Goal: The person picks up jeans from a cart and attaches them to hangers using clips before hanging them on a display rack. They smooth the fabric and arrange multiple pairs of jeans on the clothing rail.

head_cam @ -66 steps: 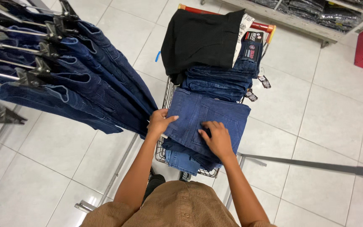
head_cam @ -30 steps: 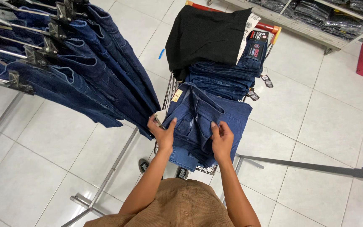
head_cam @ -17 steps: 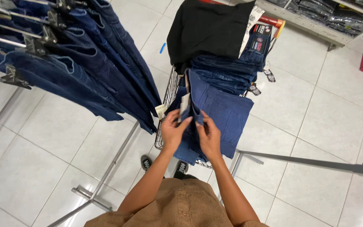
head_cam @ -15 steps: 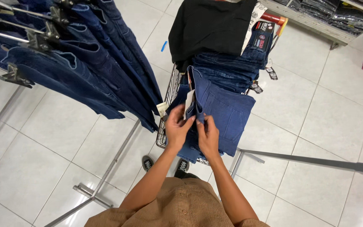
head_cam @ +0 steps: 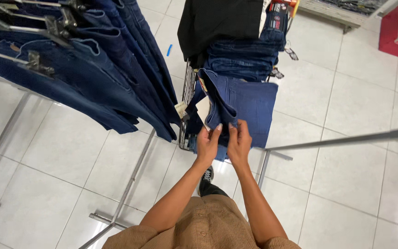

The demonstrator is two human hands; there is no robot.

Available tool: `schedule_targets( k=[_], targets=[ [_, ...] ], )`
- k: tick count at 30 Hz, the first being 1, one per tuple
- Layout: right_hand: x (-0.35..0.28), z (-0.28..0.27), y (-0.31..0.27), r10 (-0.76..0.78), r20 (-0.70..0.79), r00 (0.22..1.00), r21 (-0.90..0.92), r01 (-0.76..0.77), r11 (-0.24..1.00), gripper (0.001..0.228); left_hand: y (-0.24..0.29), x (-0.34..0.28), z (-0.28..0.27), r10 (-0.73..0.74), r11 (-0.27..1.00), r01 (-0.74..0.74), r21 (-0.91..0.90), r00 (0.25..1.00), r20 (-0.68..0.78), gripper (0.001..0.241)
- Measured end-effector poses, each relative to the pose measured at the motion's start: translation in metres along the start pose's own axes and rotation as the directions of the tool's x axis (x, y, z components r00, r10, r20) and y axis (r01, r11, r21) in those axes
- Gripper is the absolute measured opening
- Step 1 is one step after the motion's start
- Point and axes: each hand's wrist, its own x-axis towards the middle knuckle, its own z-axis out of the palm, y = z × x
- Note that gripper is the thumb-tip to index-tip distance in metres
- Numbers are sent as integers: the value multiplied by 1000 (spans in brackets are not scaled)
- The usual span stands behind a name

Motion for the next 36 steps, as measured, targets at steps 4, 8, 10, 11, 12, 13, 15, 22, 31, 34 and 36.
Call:
schedule_targets(
  k=[4, 8, 10, 11, 12, 13, 15, 22, 31, 34, 36],
  targets=[
    [-32, -15, 10, -2, -168, 986, 131, 25, 991, 9, 41, -33, -27, 71, 975, -69, -210, 997, 0, 29],
    [-84, -32, -27, 47, -186, 981, 263, 3, 965, 12, 71, -80, -57, 27, 955, -15, -297, 999, 36, 41],
    [-112, -33, -51, 90, -218, 972, 388, 2, 922, 16, 79, -100, -77, 61, 929, -50, -368, 998, 18, 40],
    [-125, -33, -45, 91, -223, 970, 386, 2, 922, 16, 64, -103, -94, 59, 929, -46, -368, 998, 24, 40],
    [-140, -33, -38, 110, -237, 965, 416, -1, 909, 19, 48, -107, -114, 20, 934, -12, -357, 1000, 17, 37],
    [-155, -33, -31, 128, -251, 959, 445, -3, 895, 22, 32, -112, -133, -19, 938, 22, -347, 1000, 10, 34],
    [-180, -40, -12, 156, -269, 950, 441, -22, 897, 24, 39, -118, -166, -8, 954, 2, -301, 1000, -18, 38],
    [-234, -66, 43, 190, -336, 922, 395, -45, 917, 14, 117, -135, -251, 166, 980, -170, -107, 985, -42, 57],
    [-241, -124, 29, 105, -269, 957, 153, -65, 986, 6, 218, -157, -294, 213, 913, -222, 341, 975, 65, 55],
    [-244, -113, 9, 74, -224, 972, 17, -72, 997, 8, 196, -142, -309, 230, 866, -244, 437, 969, 86, 51],
    [-239, -108, 17, 80, -218, 973, 26, -76, 997, 7, 198, -141, -307, 246, 847, -262, 463, 964, 96, 49]
  ],
)
